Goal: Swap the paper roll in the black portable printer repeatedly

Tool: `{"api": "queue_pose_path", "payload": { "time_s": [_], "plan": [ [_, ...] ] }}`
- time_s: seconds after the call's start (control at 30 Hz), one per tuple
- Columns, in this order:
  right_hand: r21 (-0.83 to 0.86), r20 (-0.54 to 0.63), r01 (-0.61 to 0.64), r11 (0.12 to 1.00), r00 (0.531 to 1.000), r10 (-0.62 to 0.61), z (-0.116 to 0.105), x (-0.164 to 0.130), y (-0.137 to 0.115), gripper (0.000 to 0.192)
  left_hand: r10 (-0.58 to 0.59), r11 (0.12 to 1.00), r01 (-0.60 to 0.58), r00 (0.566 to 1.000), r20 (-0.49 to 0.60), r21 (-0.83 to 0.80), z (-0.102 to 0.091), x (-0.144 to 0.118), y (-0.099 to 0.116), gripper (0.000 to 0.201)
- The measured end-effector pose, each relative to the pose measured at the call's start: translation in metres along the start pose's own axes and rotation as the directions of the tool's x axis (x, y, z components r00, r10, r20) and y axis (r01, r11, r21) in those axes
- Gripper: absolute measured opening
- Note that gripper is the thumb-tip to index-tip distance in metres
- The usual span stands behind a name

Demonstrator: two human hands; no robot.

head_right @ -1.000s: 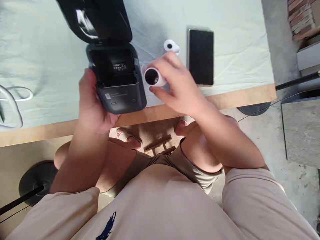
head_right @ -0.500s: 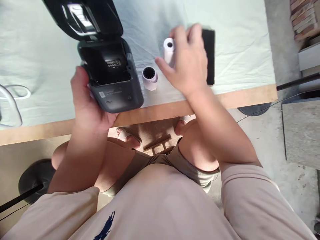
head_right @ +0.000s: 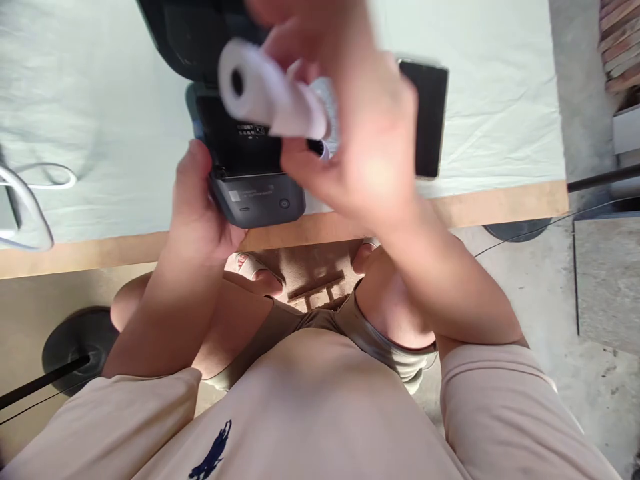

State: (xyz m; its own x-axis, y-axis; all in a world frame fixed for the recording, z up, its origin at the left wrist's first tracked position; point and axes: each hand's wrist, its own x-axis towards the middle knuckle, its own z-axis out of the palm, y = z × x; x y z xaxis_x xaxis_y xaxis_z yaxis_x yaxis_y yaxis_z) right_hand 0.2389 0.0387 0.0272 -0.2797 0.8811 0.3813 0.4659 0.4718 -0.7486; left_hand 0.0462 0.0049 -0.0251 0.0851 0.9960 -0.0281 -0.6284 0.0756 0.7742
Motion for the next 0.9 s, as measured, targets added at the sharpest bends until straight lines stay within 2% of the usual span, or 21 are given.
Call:
{"api": "queue_pose_path", "payload": {
  "time_s": [0.07, 0.13, 0.2, 0.27, 0.33, 0.43, 0.5, 0.6, 0.67, 0.73, 0.8, 0.9],
  "plan": [
    [-0.306, 0.001, 0.182, 0.935, 0.982, -0.190, 0.010, 0.000, -0.011, 0.035, 0.011, 1.000, -0.011, 1.000, -0.024, 0.006, 0.004, -0.003, 0.000, 0.023],
    [-0.425, 0.083, 0.258, 0.868, 0.966, -0.246, 0.019, 0.002, -0.011, 0.033, 0.027, 0.999, -0.026, 0.999, -0.028, 0.038, 0.007, -0.005, 0.001, 0.023],
    [-0.414, 0.130, 0.282, 0.865, 0.959, -0.250, 0.026, 0.003, -0.006, 0.030, 0.044, 0.995, -0.043, 0.999, -0.015, 0.088, 0.008, -0.007, 0.002, 0.030],
    [-0.329, 0.108, 0.301, 0.895, 0.954, -0.280, 0.028, 0.004, -0.003, 0.023, 0.039, 0.992, -0.034, 0.999, -0.035, 0.118, 0.007, -0.008, 0.003, 0.037],
    [-0.260, 0.020, 0.324, 0.910, 0.944, -0.331, 0.028, 0.004, -0.002, 0.017, 0.016, 0.994, -0.009, 0.998, -0.062, 0.111, 0.006, -0.007, 0.003, 0.035],
    [-0.245, -0.113, 0.350, 0.904, 0.916, -0.385, 0.025, 0.004, -0.004, 0.012, -0.026, 0.996, 0.030, 0.998, -0.055, 0.086, 0.005, -0.004, 0.005, 0.028],
    [-0.231, -0.153, 0.354, 0.906, 0.907, -0.393, 0.025, 0.004, -0.003, 0.011, -0.014, 0.998, 0.017, 0.999, -0.046, 0.064, 0.005, -0.002, 0.006, 0.027],
    [-0.208, -0.081, 0.330, 0.921, 0.932, -0.352, 0.028, 0.006, 0.004, 0.013, -0.012, 0.999, 0.014, 0.999, -0.046, 0.037, 0.006, -0.003, 0.007, 0.026],
    [-0.254, 0.007, 0.301, 0.919, 0.951, -0.310, 0.029, 0.007, 0.010, 0.015, -0.032, 0.999, 0.035, 0.997, -0.064, 0.040, 0.006, -0.004, 0.006, 0.024],
    [-0.292, 0.039, 0.304, 0.907, 0.951, -0.307, 0.029, 0.007, 0.013, 0.017, -0.029, 0.999, 0.033, 0.996, -0.084, 0.043, 0.006, -0.004, 0.004, 0.025],
    [-0.274, 0.017, 0.355, 0.894, 0.931, -0.365, 0.027, 0.006, 0.013, 0.017, -0.014, 1.000, 0.017, 0.995, -0.100, 0.021, 0.005, -0.003, 0.001, 0.028],
    [-0.230, -0.012, 0.478, 0.848, 0.870, -0.494, 0.026, 0.000, 0.009, 0.014, -0.027, 0.999, 0.025, 0.997, -0.076, -0.031, 0.001, 0.000, 0.001, 0.035]
  ]
}}
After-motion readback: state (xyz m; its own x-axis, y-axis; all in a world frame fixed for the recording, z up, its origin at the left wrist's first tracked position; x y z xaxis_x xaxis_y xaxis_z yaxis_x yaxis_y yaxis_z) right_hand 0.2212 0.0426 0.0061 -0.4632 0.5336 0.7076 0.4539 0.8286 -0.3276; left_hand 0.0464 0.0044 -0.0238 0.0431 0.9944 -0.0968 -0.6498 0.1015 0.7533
